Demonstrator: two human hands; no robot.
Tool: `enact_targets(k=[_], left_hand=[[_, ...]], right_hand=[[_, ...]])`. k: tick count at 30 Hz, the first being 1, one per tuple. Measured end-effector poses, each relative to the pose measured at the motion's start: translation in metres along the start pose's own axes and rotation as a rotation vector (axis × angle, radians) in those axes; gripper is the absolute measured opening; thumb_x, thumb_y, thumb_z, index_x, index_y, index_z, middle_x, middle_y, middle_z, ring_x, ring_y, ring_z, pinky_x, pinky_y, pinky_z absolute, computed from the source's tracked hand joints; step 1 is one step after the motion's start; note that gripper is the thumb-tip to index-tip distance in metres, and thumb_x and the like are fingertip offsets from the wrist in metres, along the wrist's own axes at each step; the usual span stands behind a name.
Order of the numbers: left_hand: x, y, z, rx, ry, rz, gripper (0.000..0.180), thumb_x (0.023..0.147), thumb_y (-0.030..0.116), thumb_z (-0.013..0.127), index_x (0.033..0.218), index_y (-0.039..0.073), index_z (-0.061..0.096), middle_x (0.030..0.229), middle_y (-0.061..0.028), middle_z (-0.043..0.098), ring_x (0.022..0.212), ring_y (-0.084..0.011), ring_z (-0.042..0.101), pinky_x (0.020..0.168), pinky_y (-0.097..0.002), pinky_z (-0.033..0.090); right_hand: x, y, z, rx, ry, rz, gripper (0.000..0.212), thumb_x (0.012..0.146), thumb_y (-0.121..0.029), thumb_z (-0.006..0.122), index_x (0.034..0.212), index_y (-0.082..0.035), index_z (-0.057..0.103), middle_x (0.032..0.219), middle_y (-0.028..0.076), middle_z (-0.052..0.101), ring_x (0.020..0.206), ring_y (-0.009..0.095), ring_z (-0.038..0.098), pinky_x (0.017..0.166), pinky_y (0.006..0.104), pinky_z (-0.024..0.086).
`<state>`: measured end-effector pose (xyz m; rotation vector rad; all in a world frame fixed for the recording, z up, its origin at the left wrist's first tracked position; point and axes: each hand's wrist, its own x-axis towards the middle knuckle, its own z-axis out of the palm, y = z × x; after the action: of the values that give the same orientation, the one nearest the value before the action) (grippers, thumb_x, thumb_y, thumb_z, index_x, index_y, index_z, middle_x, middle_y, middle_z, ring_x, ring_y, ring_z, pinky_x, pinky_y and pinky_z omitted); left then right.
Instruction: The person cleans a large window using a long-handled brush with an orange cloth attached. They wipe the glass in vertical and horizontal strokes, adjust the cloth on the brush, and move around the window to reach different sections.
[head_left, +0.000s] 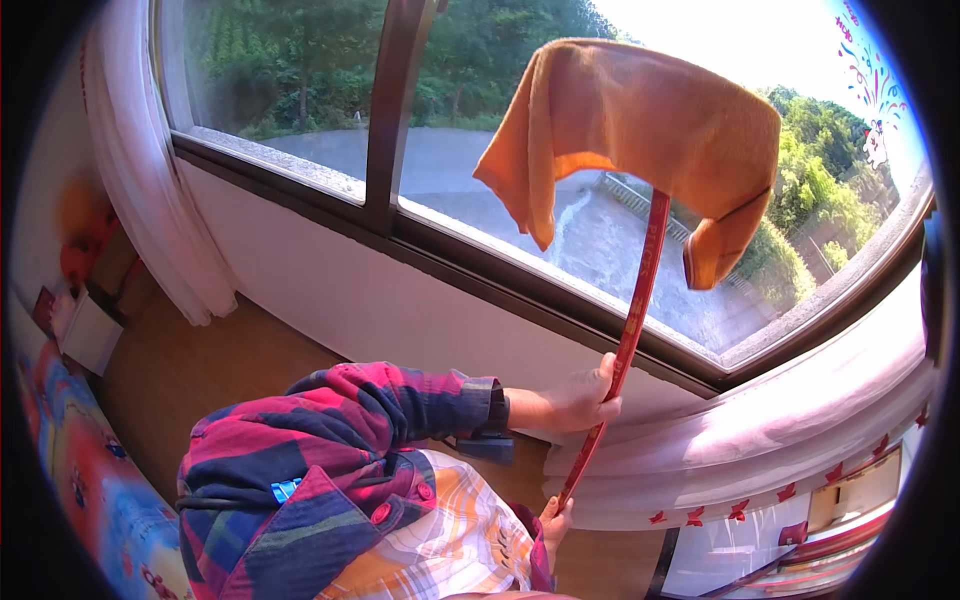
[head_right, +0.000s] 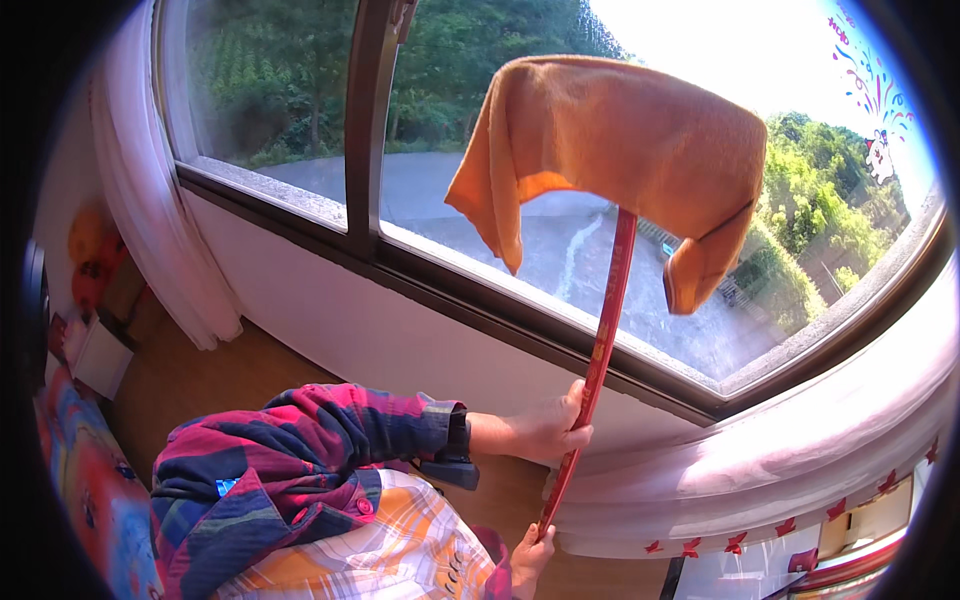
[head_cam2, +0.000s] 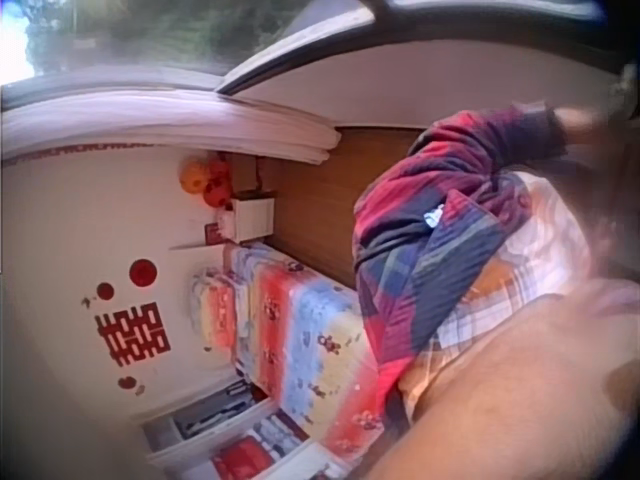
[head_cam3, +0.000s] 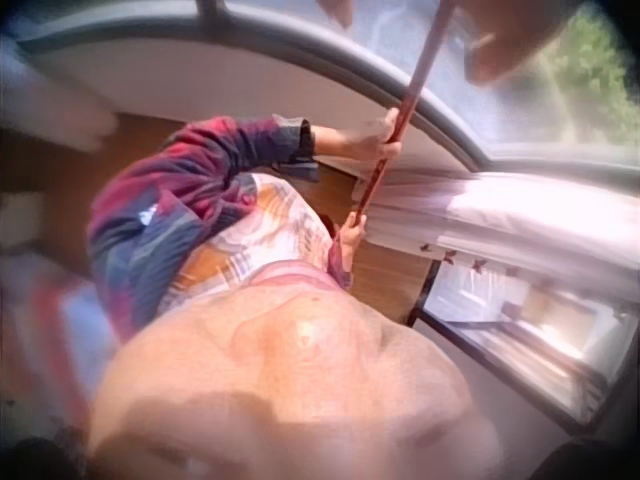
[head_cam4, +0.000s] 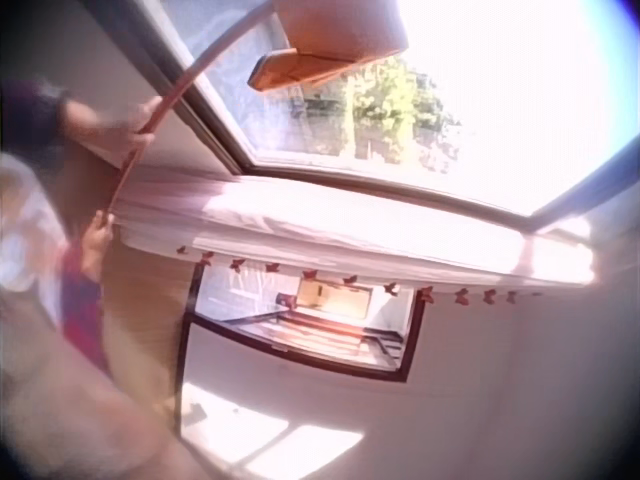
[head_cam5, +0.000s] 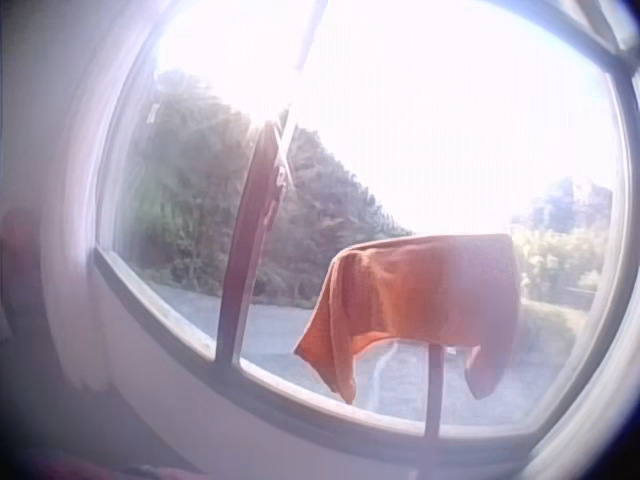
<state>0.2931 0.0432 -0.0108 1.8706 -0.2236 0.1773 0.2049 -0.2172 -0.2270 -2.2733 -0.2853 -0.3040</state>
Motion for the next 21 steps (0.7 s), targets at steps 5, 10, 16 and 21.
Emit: enact_targets(k=[5, 10, 16, 21], left_hand=[[0.017, 0.019, -0.044, 0.077, 0.186, 0.128, 0.036, 0.091, 0.017, 0.055, 0.114, 0.002, 0.032, 0.077, -0.0158, 0.057, 0.072, -0.0362, 0.062, 0.066, -0.0440, 0.050], [-0.007, -0.019, -0.032, 0.002, 0.185, 0.102, 0.038, 0.091, 0.015, 0.053, 0.118, 0.003, 0.029, 0.081, -0.0129, 0.058, 0.071, -0.0273, 0.063, 0.067, -0.0379, 0.052], [-0.046, -0.093, 0.005, -0.200, 0.005, -0.068, 0.043, 0.094, 0.014, 0.049, 0.124, 0.001, 0.021, 0.087, -0.0095, 0.059, 0.077, -0.0198, 0.063, 0.072, -0.0331, 0.052], [-0.062, -0.125, 0.046, 0.047, -0.151, -0.132, 0.053, 0.095, 0.020, 0.052, 0.125, -0.009, 0.020, 0.092, -0.0187, 0.059, 0.082, -0.0315, 0.063, 0.076, -0.0401, 0.052]], right_hand=[[0.053, -0.056, -0.002, -0.059, 0.015, -0.070, 0.044, 0.097, -0.048, 0.049, 0.088, -0.004, 0.048, 0.066, 0.019, 0.056, 0.064, 0.046, 0.057, 0.053, 0.0493, 0.042], [0.032, -0.045, 0.007, -0.123, 0.003, -0.120, 0.042, 0.096, -0.049, 0.050, 0.091, -0.007, 0.049, 0.068, 0.018, 0.057, 0.066, 0.045, 0.058, 0.054, 0.0497, 0.044], [-0.017, 0.011, 0.002, -0.165, -0.124, 0.070, 0.034, 0.091, -0.042, 0.059, 0.091, -0.009, 0.052, 0.071, 0.016, 0.060, 0.068, 0.043, 0.061, 0.057, 0.0497, 0.046], [-0.119, 0.117, 0.050, 0.047, -0.233, 0.557, 0.034, 0.090, -0.042, 0.061, 0.092, -0.009, 0.053, 0.074, 0.019, 0.062, 0.072, 0.044, 0.061, 0.059, 0.0500, 0.046]])
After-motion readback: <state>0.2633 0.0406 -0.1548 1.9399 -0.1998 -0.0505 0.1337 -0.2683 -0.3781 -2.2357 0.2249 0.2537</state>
